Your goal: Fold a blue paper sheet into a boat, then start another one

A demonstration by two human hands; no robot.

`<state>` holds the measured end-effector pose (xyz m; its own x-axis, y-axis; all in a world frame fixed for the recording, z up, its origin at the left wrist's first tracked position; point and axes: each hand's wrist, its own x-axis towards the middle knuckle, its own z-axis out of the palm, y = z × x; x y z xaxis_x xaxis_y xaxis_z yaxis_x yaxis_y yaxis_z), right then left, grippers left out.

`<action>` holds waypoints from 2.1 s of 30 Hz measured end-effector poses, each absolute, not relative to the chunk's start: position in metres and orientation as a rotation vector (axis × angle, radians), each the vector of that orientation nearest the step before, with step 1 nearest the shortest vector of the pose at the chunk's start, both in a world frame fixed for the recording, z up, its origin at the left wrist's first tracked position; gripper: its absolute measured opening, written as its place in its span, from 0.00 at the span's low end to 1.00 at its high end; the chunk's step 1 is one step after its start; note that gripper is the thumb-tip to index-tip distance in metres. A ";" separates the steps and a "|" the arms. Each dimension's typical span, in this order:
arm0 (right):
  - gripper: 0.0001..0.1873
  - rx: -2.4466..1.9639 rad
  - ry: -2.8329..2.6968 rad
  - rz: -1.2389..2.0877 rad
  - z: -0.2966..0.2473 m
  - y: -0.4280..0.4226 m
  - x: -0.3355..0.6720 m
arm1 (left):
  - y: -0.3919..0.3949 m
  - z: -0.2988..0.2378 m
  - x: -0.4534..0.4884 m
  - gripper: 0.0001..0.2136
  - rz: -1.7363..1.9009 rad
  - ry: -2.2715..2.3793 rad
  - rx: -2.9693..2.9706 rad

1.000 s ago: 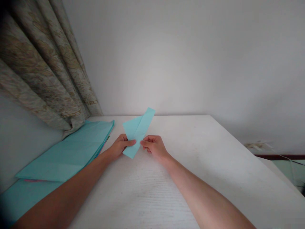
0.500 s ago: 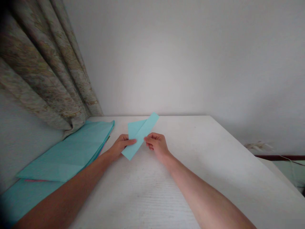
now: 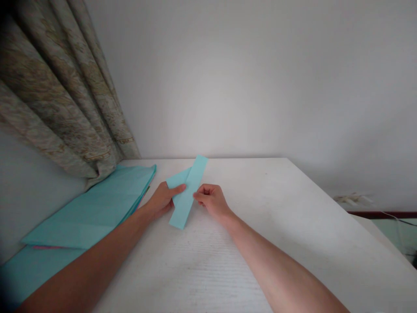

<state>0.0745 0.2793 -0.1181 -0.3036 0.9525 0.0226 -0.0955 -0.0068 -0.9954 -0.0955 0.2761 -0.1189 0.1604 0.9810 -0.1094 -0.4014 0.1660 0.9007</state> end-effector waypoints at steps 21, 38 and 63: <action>0.14 -0.794 -1.168 1.555 -0.118 0.284 0.080 | 0.271 -0.114 -0.105 0.18 0.997 0.755 0.993; 0.17 -0.817 -1.248 1.611 -0.119 0.284 0.079 | 0.289 -0.124 -0.105 0.16 1.293 1.117 1.205; 0.16 -0.864 -1.410 1.472 -0.118 0.285 0.083 | 0.272 -0.115 -0.114 0.16 0.526 0.894 1.479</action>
